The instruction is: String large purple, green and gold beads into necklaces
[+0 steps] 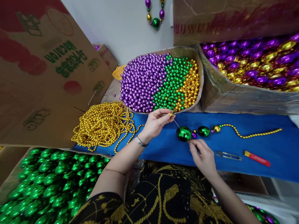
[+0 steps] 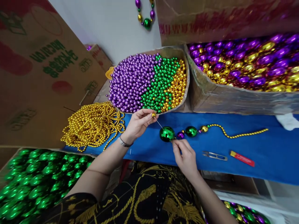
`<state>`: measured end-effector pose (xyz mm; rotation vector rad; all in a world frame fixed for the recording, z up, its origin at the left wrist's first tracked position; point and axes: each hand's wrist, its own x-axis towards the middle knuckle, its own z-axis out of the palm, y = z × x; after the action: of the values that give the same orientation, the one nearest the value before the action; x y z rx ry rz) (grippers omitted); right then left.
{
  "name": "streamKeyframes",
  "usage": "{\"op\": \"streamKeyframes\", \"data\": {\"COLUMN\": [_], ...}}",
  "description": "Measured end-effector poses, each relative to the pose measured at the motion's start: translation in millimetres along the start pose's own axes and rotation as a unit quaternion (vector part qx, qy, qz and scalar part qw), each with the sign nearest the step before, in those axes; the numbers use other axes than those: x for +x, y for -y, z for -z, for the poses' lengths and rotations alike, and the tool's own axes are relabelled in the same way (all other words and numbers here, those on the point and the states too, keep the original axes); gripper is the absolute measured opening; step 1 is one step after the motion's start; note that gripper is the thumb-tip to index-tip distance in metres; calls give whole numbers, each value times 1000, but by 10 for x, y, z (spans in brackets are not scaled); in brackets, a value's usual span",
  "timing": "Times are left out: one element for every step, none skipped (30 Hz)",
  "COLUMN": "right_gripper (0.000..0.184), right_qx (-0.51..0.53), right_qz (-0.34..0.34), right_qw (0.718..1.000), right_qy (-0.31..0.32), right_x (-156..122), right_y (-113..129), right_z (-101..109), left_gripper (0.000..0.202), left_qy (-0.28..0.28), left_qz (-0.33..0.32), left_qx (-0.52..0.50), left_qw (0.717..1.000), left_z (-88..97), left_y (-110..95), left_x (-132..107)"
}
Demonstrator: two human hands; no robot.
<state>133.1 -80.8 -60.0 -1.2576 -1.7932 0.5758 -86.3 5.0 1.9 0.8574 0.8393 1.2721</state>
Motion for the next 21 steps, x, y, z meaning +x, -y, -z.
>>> {"op": "streamKeyframes", "data": {"right_gripper": [16,15,15,15,15,15,15,15,15,14,13,13,13,13,14,15,17,19,23,26,29], "right_qx": [-4,-9,-14,-19,-22,-23,-23,-23,-24,-25,-28,-31,-35,-41,-48,-57,-66,-73,-75,-70,-59], "right_qz": [2,5,9,13,16,19,21,21,20,15,7,-3,-11,-18,-20,-19,-16,-11,-3,8,23], "right_qw": [1000,1000,1000,1000,1000,1000,1000,999,999,999,999,999,999,998,997,996,995,995,996,996,997], "right_qy": [2,2,1,-1,-2,-1,2,7,10,13,16,20,30,43,57,65,67,63,57,53,53], "right_x": [-3,-8,-16,-27,-43,-65,-92,-124,-161,-201,-241,-281,-316,-343,-359,-361,-350,-325,-289,-246,-202], "right_y": [2,9,20,35,51,64,70,64,43,8,-40,-95,-151,-200,-234,-250,-244,-218,-174,-120,-62], "right_z": [-4,-9,-17,-31,-52,-82,-123,-173,-229,-288,-342,-385,-412,-419,-407,-376,-332,-283,-236,-196,-169], "left_gripper": [23,24,24,24,25,28,33,38,42,42,37,28,19,15,14,13,10,8,8,10,13], "left_qy": [-1,-4,-4,-3,0,5,12,20,29,40,52,62,69,71,68,67,70,82,99,117,134], "left_qz": [-7,-20,-39,-59,-78,-89,-91,-84,-72,-57,-43,-31,-24,-26,-38,-61,-93,-128,-163,-193,-218], "left_qx": [14,32,55,81,104,122,132,135,135,140,152,169,190,214,241,269,296,318,333,338,336], "left_qw": [1000,999,998,995,992,989,987,987,988,988,986,983,979,974,967,959,948,936,924,914,906], "left_z": [17,36,57,81,106,133,162,191,221,251,279,302,320,330,330,318,293,257,211,156,98], "left_y": [-1,-2,-2,0,8,25,51,91,142,204,272,340,401,451,482,494,485,457,415,364,310], "left_x": [-16,-32,-50,-73,-101,-136,-180,-232,-290,-353,-417,-480,-537,-587,-628,-658,-677,-688,-692,-691,-686]}}
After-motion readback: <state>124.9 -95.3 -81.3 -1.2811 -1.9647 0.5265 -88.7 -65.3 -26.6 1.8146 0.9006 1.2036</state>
